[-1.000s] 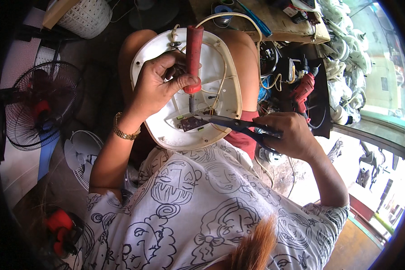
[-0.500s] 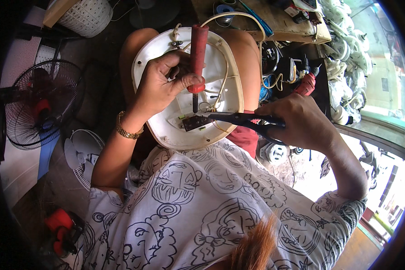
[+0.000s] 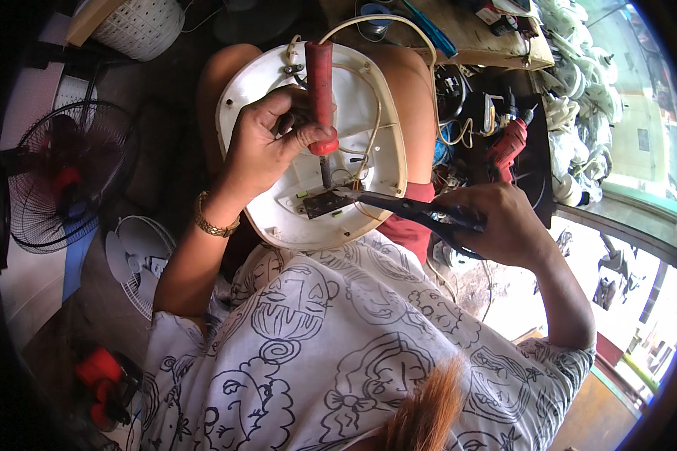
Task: The person works on the internal wiring and circuit board of a plastic fan base using a soldering iron, pliers, and electrical tape while holding the unit on their lap.
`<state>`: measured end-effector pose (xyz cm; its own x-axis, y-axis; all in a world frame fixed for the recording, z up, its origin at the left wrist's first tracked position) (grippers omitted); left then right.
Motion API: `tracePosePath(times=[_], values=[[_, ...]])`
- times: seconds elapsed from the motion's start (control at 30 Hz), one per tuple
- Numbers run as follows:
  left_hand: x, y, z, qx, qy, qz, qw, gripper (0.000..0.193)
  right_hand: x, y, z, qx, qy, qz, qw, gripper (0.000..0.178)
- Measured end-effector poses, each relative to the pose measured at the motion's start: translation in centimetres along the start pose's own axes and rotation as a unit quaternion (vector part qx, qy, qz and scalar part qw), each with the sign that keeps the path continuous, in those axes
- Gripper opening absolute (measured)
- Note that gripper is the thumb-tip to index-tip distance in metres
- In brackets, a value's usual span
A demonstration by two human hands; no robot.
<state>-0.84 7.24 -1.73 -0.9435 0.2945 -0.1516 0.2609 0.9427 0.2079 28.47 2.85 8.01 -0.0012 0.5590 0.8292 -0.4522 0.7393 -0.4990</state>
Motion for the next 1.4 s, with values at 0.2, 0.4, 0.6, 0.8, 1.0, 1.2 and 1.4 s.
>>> tracePosePath(times=[0.2,0.4,0.6,0.8,1.0,1.2,1.4], values=[[0.2,0.1,-0.2,-0.002,0.008,0.011,1.0,0.026,-0.2,0.0,-0.4,0.013,0.002,-0.022,1.0,0.042],[0.2,-0.1,-0.2,0.01,-0.009,0.005,1.0,0.026,0.2,0.2,-0.4,0.049,-0.011,-0.051,0.997,0.042],[-0.3,-0.1,-0.5,-0.004,-0.016,-0.018,1.0,0.019,1.3,0.7,0.5,0.066,-0.057,-0.05,0.995,0.04],[-0.4,-0.2,-0.6,-0.037,0.01,-0.017,0.999,0.018,1.8,1.6,0.6,0.104,-0.07,-0.056,0.991,0.038],[-0.3,-0.6,-0.3,-0.014,-0.008,-0.011,1.0,0.029,2.0,2.8,0.3,0.13,-0.044,-0.041,0.99,0.037],[-0.5,-0.7,-0.1,0.022,-0.008,-0.001,1.0,0.027,2.1,3.2,-0.2,0.122,-0.042,-0.018,0.991,0.036],[0.0,-0.2,-0.9,-0.066,-0.028,-0.046,0.996,0.019,2.8,3.2,0.1,0.096,-0.027,-0.008,0.995,0.035]])
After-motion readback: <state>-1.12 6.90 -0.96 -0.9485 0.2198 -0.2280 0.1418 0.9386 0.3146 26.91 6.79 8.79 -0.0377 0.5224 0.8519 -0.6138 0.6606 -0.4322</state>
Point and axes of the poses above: each hand's wrist, its own y-axis towards the middle knuckle, its own x-axis out of the back of the hand, z = x × y, the point moved 3 cm from there along y, towards the middle knuckle, and after that the axes turned 11 degrees about -y, right-handed, at the moved point
